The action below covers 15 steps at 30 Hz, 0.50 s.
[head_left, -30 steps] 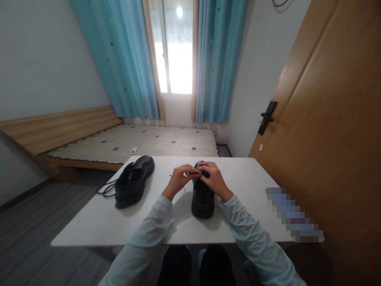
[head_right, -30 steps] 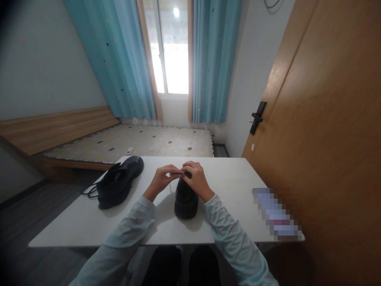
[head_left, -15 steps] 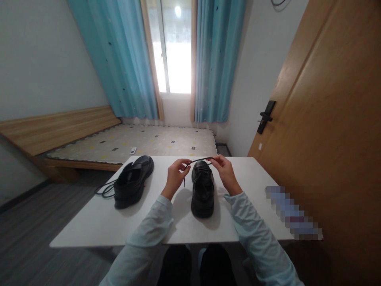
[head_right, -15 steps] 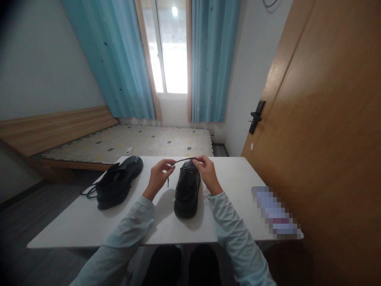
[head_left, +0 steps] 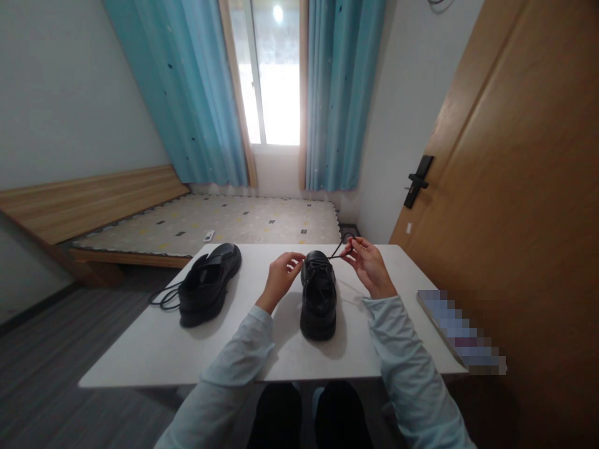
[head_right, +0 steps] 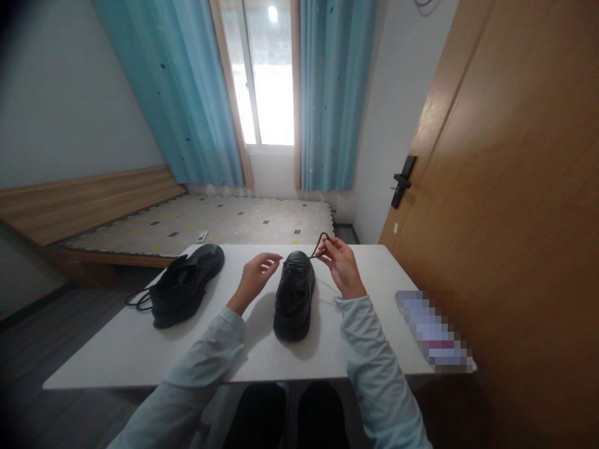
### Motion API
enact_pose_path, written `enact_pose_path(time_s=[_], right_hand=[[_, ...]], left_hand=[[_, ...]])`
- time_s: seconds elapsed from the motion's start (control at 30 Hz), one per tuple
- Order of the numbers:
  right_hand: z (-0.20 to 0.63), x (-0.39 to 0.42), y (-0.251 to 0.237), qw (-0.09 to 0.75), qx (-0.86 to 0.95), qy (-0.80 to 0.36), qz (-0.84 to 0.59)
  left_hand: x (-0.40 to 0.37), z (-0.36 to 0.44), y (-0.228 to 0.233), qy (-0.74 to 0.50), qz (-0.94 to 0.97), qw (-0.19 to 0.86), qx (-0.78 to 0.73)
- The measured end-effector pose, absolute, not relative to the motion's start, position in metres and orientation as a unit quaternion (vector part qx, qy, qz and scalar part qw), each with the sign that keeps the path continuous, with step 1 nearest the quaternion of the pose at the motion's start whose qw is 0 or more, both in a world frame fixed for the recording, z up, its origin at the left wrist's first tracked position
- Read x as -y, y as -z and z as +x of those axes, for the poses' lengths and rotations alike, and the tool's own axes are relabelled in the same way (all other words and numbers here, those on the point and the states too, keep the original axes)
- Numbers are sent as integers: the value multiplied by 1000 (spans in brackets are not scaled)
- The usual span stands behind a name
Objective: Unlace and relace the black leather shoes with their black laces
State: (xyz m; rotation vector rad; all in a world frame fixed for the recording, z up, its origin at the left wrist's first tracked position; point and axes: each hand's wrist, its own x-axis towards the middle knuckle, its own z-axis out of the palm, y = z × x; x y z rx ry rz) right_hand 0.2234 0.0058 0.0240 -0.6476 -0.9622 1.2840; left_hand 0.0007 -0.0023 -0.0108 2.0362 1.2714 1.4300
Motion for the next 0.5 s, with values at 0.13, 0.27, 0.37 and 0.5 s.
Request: enact_pose_path(time_s=[0.13,0.27,0.37,0.5], right_hand=[[228,-5,-27,661,403,-577,-260],[239,-6,-27,690,380,-556,-266],[249,-9,-25,713,345,-539,-288],[261,-13,-22,743,287,-519,-310]], left_hand=[[3,4,12,-460,769,185,-402],[3,9,18,-420,807,147,-388],[4,12,22,-401,818,116,-396],[7,13,20,-387,830,92,-391]])
